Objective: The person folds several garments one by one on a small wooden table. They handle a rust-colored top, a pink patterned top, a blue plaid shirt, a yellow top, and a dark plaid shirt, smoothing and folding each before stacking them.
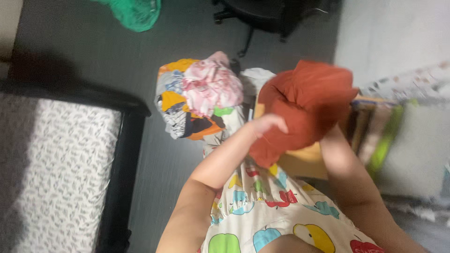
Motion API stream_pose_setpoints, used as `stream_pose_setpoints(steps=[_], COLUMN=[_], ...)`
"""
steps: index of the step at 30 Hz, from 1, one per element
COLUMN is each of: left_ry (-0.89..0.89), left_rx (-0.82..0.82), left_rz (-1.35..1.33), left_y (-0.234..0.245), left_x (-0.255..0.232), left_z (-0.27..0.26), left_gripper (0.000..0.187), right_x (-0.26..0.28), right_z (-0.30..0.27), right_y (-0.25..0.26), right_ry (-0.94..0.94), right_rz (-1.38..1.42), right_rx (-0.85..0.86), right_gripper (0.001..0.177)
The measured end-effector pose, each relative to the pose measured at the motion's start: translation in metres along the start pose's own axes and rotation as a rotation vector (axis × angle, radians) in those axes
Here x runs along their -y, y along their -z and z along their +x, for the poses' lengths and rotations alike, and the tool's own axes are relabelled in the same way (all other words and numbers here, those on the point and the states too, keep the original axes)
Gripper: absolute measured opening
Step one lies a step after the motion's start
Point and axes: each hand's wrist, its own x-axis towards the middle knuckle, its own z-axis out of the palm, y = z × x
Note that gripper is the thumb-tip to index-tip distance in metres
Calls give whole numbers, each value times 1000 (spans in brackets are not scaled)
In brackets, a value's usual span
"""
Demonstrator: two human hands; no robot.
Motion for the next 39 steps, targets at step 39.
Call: stream_pose_setpoints(steps=[39], left_ry=[-382], left_rx=[9], left_rz=[647], left_y=[-290], left_x=[-72], left_z=[-50], left_gripper=[33], right_x=[-25], right_z=[-32], right_y=[157], right_ry=[-361], right_rz=[-374], right_rx=[332], right_gripper=[30])
